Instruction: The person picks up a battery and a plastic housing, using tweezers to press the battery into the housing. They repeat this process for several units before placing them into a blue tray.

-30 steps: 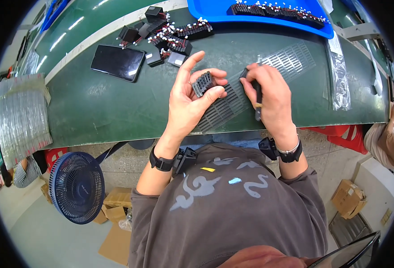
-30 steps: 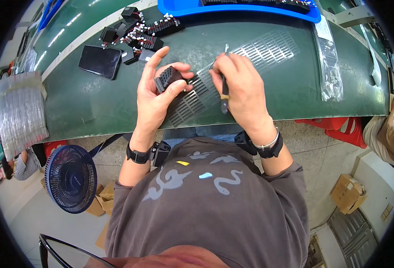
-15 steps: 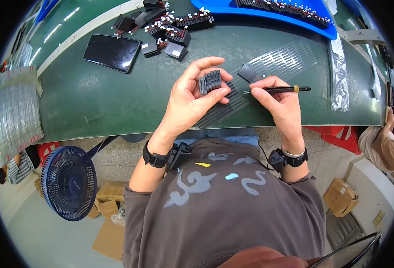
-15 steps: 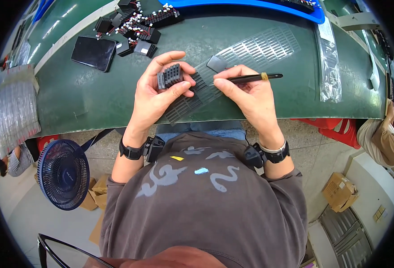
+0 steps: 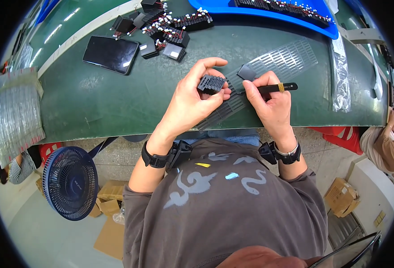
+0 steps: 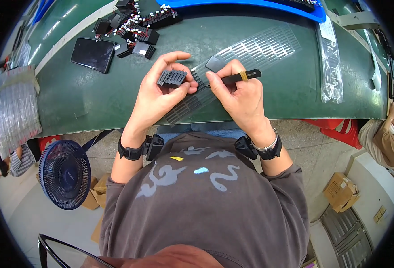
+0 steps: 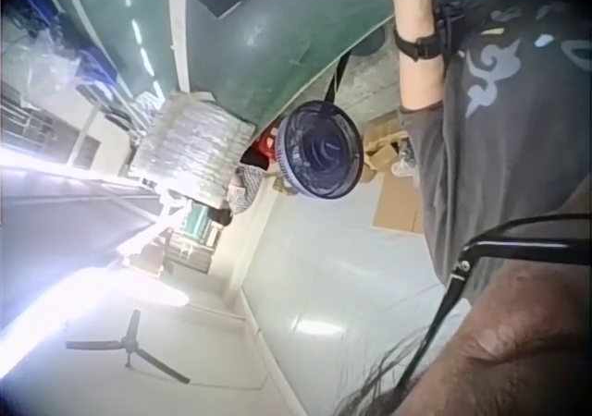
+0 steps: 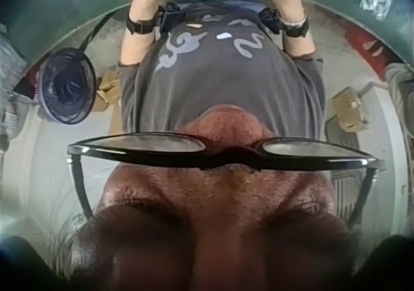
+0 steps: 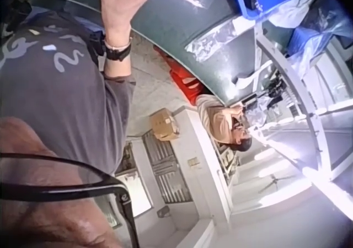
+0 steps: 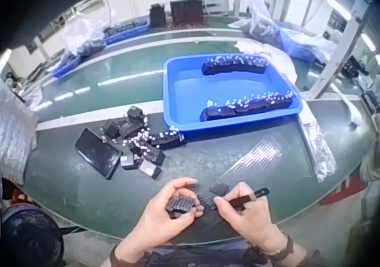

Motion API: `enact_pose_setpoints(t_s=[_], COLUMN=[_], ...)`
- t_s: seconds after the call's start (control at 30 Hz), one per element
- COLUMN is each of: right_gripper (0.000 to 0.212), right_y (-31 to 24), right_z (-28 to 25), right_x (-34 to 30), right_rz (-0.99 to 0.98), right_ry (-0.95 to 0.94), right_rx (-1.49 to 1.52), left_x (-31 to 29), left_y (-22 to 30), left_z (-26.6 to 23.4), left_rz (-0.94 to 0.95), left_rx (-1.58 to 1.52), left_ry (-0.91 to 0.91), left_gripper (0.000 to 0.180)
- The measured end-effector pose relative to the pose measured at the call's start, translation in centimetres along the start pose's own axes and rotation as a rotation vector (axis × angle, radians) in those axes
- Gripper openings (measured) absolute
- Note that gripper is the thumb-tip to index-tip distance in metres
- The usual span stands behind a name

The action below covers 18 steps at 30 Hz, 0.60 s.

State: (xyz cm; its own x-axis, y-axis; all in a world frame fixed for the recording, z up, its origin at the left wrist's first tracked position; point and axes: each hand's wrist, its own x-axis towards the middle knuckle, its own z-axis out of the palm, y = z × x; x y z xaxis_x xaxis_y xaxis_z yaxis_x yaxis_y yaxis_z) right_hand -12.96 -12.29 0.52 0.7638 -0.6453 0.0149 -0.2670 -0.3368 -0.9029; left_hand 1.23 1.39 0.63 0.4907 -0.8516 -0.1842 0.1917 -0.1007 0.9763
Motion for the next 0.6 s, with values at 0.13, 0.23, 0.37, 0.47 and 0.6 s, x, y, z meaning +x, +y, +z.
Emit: enact_pose_setpoints(t_s=[0.13,0.23,0.37,0.47,0.6], right_gripper=[0.020,0.019,0.016,0.018,0.024], right_y=[0.5,1.3,0.7,0.2,-0.2], right_z=[-0.3,-0.3,0.7,1.6,2.0], right_x=[-0.2,-0.5,-0.7,-0.3,0.3], right_rz=[-0.044,-0.199,-0.474,-0.016,0.127], right_ry=[-0.050,-0.076,-0.155,0.049,0.001], right_rx=[0.090,0.204,0.613,0.827,0.889], left_x=[-0.1,-0.1,0.0,0.1,-0.1], left_y=[0.2,0.1,0.0,0.0,0.0], left_z=[0.0,-0.1,-0.4,-0.6,-0.7], left_rz=[-0.009,-0.013,-0.017,0.009,-0.014], left_rx=[0.016,0.024,0.054,0.270,0.174], left_ry=[0.006,0.020,-0.012,-0.050,-0.085], left_gripper=[0.045,0.043,0.033,0.023,0.020])
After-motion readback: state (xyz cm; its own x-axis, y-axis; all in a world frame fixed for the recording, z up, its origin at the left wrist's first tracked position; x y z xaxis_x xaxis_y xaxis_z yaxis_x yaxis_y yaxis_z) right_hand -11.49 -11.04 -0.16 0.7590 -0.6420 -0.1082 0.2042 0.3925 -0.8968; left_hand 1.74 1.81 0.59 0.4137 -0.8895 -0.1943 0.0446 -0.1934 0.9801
